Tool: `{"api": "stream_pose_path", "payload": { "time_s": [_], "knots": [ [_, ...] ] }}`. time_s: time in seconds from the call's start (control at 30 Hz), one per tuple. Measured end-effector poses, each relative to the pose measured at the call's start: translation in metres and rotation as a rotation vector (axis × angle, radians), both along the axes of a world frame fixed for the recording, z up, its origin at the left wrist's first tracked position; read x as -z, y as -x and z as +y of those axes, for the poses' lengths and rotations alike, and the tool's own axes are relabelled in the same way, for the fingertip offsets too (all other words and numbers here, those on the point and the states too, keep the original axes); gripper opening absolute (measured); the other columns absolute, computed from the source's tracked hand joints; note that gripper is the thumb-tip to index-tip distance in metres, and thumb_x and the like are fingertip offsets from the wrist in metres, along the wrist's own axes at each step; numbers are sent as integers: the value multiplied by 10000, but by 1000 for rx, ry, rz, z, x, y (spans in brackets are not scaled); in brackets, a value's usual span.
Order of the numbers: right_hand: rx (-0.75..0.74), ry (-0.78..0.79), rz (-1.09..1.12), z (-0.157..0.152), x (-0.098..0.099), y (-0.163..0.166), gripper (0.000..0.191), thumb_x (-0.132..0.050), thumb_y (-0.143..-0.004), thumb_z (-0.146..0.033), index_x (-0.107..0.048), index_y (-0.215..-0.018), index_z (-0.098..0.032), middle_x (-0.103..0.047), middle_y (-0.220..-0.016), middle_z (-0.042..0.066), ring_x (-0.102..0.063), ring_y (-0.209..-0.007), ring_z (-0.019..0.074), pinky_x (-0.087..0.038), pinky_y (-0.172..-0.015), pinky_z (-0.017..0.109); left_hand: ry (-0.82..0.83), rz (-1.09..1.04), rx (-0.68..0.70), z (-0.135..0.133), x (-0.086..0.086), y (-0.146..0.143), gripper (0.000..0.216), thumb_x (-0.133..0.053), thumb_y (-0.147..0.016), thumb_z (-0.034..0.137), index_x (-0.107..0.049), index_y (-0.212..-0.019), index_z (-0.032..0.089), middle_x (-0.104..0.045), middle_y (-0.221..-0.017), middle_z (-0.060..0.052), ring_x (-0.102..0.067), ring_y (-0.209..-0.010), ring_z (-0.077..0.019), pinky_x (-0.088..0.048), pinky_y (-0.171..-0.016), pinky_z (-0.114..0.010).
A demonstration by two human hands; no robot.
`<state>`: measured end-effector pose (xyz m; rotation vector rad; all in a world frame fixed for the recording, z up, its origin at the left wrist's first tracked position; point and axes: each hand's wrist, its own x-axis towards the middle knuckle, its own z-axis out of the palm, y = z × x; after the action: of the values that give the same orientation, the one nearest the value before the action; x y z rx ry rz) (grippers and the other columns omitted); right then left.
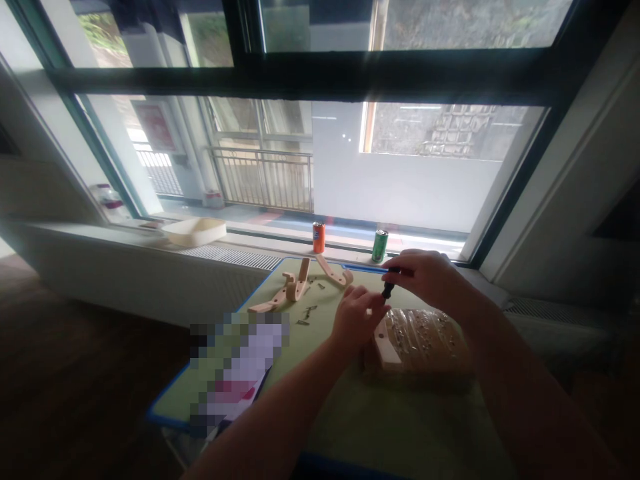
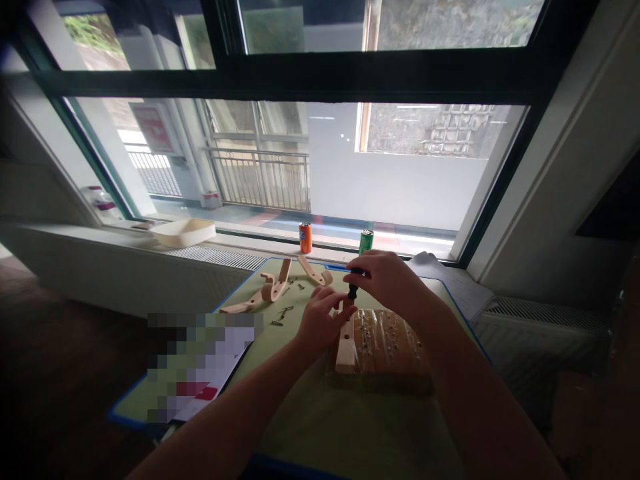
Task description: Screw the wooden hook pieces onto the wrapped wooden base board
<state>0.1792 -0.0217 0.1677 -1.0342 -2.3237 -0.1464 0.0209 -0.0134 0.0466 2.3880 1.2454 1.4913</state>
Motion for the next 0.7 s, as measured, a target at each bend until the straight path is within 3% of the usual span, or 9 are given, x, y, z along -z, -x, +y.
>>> {"api": "stream_pose_path", "payload": {
  "time_s": [0.2, 0.47, 0.57, 0.7],
  "knots": [
    [110, -56, -103, 7, 4, 0, 335, -484, -852, -419, -675, -719, -179, -594, -586, 2, -483, -520, 109, -348, -518, 247, -11, -13, -8, 5, 5, -1, 143, -588, -788, 306, -653, -837, 188, -585, -780, -32, -482, -804, -171, -404, -734, -306],
    [58, -20, -15, -2, 1, 0, 276, -449, -879, -281, -642, -1058, -196, -686, -876, 43, -594, -737, 140, -405, -643, 242, 52, -44, 67, 3, 4, -2, 188, -505, -844, 277, -657, -888, 176, -604, -809, -40, -491, -788, -158, -405, -706, -296],
    [82, -25, -44, 0, 2, 2, 259, -483, -862, -366, -669, -901, -191, -675, -767, 21, -572, -654, 124, -384, -595, 234, 54, -38, 88, 2, 2, 1, 186, -512, -840, 282, -664, -875, 182, -608, -795, -36, -494, -792, -158, -404, -724, -300],
    [210, -59, -116, 1, 4, 4, 446, -443, -820, -560, -638, -691, -180, -600, -587, 7, -475, -503, 107, -301, -490, 241, 69, -100, 66, 2, 1, 4, 189, -610, -767, 347, -669, -830, 180, -592, -756, -25, -499, -770, -156, -407, -735, -303]
  ]
}}
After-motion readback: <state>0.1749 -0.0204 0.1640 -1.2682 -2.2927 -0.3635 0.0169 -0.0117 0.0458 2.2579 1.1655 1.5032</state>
